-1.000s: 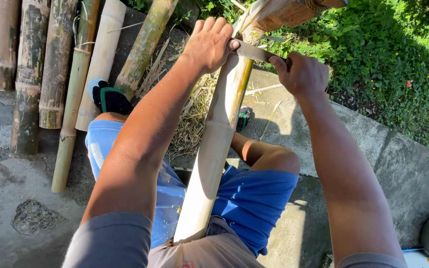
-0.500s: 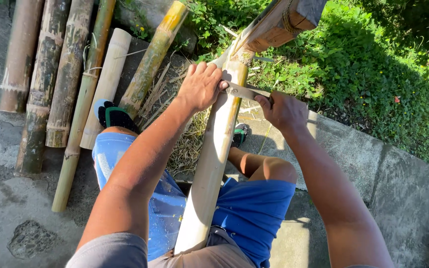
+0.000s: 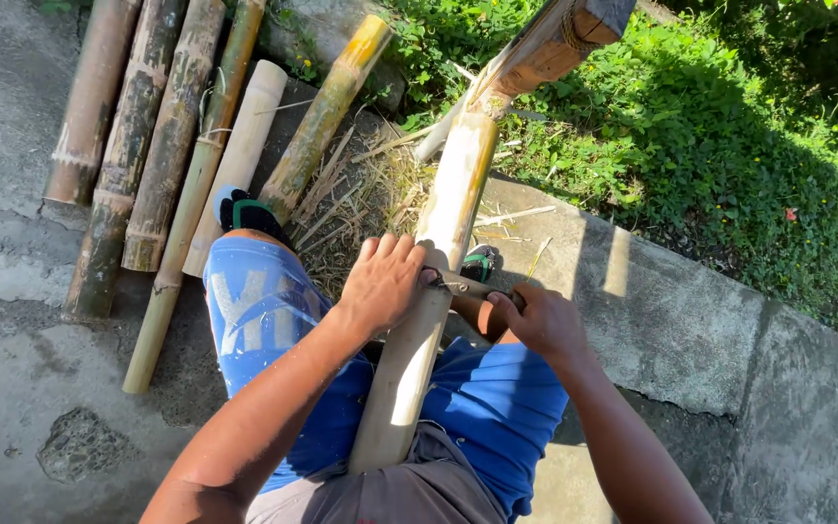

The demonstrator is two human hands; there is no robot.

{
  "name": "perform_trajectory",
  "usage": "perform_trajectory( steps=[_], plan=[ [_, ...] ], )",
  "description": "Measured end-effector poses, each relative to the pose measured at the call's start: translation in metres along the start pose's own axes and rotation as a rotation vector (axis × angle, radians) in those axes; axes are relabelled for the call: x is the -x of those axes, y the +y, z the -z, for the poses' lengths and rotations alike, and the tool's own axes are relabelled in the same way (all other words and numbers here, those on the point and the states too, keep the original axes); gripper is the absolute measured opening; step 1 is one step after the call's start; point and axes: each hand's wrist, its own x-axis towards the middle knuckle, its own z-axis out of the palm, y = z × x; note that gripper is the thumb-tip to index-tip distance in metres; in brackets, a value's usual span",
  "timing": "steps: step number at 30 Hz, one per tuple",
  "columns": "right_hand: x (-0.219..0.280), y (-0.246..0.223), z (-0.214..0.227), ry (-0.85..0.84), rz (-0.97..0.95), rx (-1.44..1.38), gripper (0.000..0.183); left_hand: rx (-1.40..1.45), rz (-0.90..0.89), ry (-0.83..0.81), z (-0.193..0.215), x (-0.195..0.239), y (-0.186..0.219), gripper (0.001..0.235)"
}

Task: Using a knife to shave and shape a bamboo pole held between the legs for stability in an outdoor workspace.

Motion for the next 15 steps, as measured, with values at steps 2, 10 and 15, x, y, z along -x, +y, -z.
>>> perform_trajectory(
  steps=[2,10,15],
  plan=[
    [-0.015,0.010,-0.007,0.050,0.015,-0.031,0.054,-0.041,-0.030,0.024,-0.019,-0.015,-0.013,0.023],
    [-0.107,0.040,-0.021,0.122,-0.039,-0.127,0.062,-0.167,-0.110,-0.034,-0.018,-0.119,-0.048,0.033],
    [-0.168,0.048,-0.016,0.270,0.052,-0.132,0.060,-0.283,-0.160,-0.002,-0.031,-0.182,-0.071,0.037]
  ],
)
